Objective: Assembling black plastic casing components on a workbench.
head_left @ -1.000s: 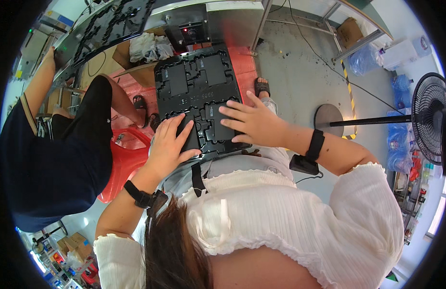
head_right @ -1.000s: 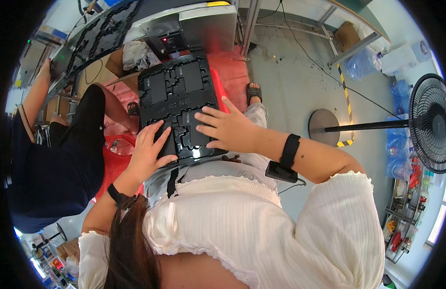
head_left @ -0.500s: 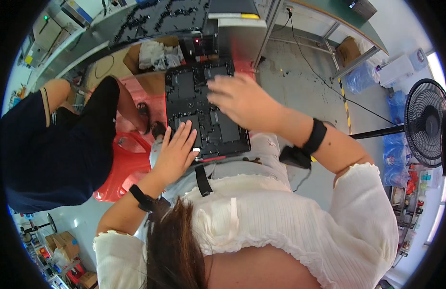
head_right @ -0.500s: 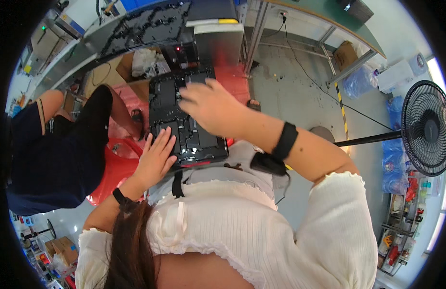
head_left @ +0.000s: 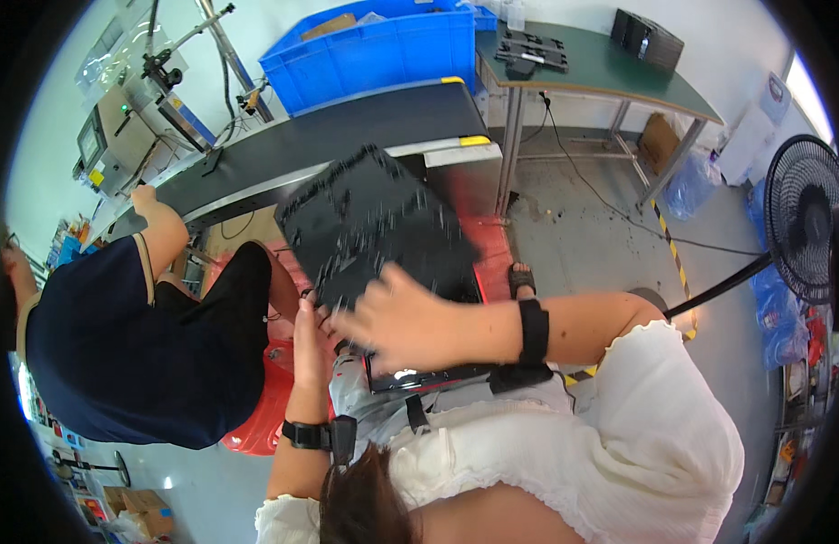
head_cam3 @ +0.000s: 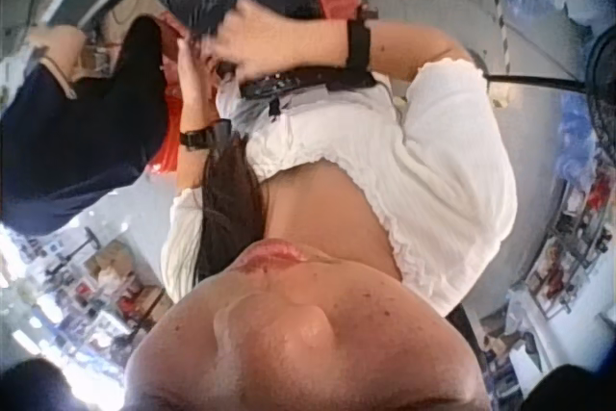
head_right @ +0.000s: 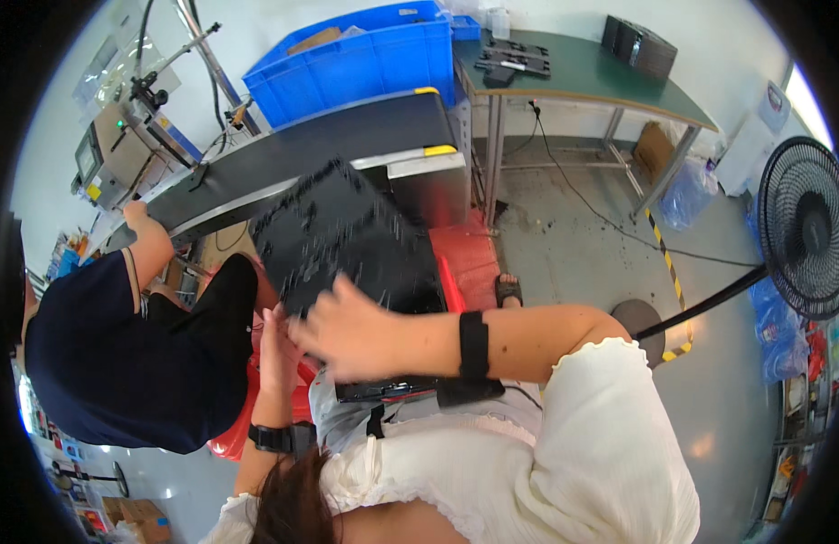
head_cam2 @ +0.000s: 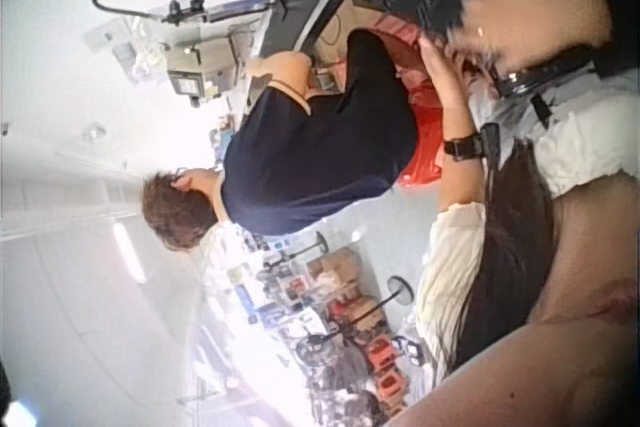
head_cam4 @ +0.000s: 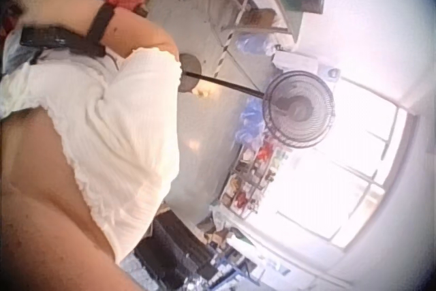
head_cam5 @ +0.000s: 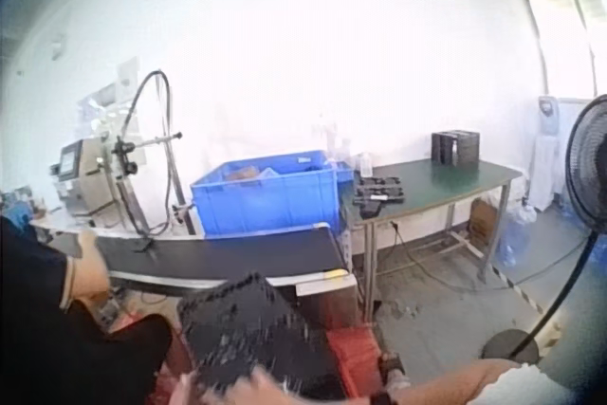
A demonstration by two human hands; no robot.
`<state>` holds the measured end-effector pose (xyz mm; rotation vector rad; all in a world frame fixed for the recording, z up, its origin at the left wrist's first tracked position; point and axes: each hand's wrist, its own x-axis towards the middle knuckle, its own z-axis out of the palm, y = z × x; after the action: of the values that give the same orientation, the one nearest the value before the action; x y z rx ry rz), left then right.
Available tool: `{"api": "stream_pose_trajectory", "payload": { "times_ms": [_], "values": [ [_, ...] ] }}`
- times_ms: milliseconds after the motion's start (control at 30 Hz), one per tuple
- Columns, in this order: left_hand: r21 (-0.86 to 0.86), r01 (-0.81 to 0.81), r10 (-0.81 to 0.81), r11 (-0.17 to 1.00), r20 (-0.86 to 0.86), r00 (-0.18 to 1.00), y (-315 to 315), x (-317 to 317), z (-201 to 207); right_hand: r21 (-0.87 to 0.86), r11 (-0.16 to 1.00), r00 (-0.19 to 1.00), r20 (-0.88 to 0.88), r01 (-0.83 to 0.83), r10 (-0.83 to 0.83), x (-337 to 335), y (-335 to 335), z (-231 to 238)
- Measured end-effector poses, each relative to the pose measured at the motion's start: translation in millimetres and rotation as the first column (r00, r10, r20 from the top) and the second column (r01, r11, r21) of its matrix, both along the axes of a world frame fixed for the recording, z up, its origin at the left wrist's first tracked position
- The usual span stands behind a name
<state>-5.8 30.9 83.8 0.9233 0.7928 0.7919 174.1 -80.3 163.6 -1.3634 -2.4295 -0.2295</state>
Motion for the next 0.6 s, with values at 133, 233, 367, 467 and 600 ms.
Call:
{"api": "stream_pose_trajectory", "payload": {
  "times_ms": [133,233,367,467,600],
  "values": [
    [0.097,0.105,-0.077,0.990,-0.255,0.964,14,-8,-13,-0.495,0.766,0.911,-0.228,-0.411,0.342,-16,-30,-6],
    [0.084,0.218,-0.161,0.972,-0.434,0.887,23,-9,-31,-0.398,0.908,0.989,-0.109,-0.132,0.096,3,-29,-30],
    [0.339,0.288,-0.034,0.896,-0.594,0.804,21,10,-67,-0.400,0.839,0.919,0.026,0.369,-0.393,41,-20,-85],
    [0.511,0.492,0.149,0.705,-0.785,0.601,5,17,-83,-0.038,0.949,0.947,-0.063,0.314,-0.316,64,-21,-118],
    [0.443,0.416,-0.065,0.794,-0.619,0.783,-15,6,-81,-0.089,0.918,0.878,-0.268,0.387,-0.397,77,-34,-139]
  ]
}}
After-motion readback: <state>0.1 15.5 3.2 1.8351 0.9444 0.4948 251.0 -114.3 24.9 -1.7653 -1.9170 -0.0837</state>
